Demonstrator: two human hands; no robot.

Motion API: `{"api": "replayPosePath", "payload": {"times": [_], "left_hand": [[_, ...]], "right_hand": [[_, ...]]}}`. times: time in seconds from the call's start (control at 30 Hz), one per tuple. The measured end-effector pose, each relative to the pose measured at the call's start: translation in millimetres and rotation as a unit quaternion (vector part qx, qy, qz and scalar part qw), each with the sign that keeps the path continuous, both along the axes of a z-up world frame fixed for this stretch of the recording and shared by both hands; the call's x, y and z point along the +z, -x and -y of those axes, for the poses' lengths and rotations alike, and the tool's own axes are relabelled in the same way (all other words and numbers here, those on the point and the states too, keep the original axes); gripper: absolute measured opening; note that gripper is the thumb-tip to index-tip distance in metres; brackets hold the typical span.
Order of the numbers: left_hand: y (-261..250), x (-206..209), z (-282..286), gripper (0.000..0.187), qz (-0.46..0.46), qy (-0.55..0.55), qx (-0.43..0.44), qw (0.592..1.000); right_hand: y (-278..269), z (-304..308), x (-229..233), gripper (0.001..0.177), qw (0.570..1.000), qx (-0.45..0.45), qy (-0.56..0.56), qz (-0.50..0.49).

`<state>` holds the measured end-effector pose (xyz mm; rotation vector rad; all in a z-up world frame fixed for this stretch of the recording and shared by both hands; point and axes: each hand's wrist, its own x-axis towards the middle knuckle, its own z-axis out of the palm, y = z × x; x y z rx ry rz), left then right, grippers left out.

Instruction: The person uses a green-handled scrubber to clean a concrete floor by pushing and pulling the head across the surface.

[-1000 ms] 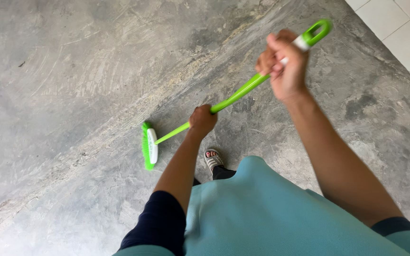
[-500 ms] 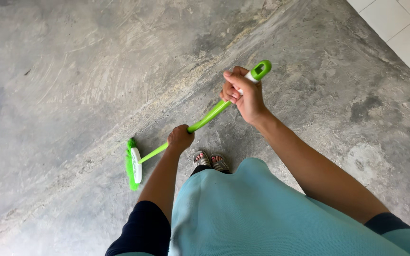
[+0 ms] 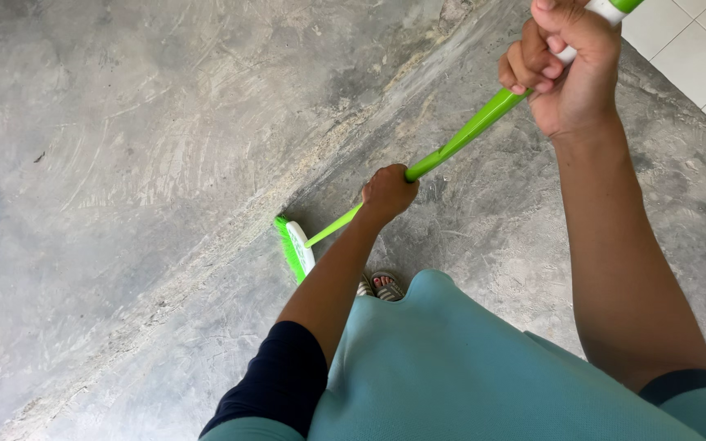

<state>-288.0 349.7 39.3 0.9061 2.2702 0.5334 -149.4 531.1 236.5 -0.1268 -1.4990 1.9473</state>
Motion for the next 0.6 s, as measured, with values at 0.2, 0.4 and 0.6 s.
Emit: {"api": "replayPosePath", "payload": {"times": [0.2,0.4,0.6], "left_hand": [[14,-29,39,0.027,-0.028,0.022,0.051,0.998],[45,-95,156,0.026,-0.011,0.136,0.105,0.985],[68,-124,221,0.024,-0.030,0.206,0.103,0.973]], "right_hand": [[38,22,-25,0.042,0.999,-0.014,0.040,0.013],[76,102,-104,0.035,0.985,0.039,0.156,0.064],[86,144,-145,0.037,0.950,0.161,0.248,0.104]]}}
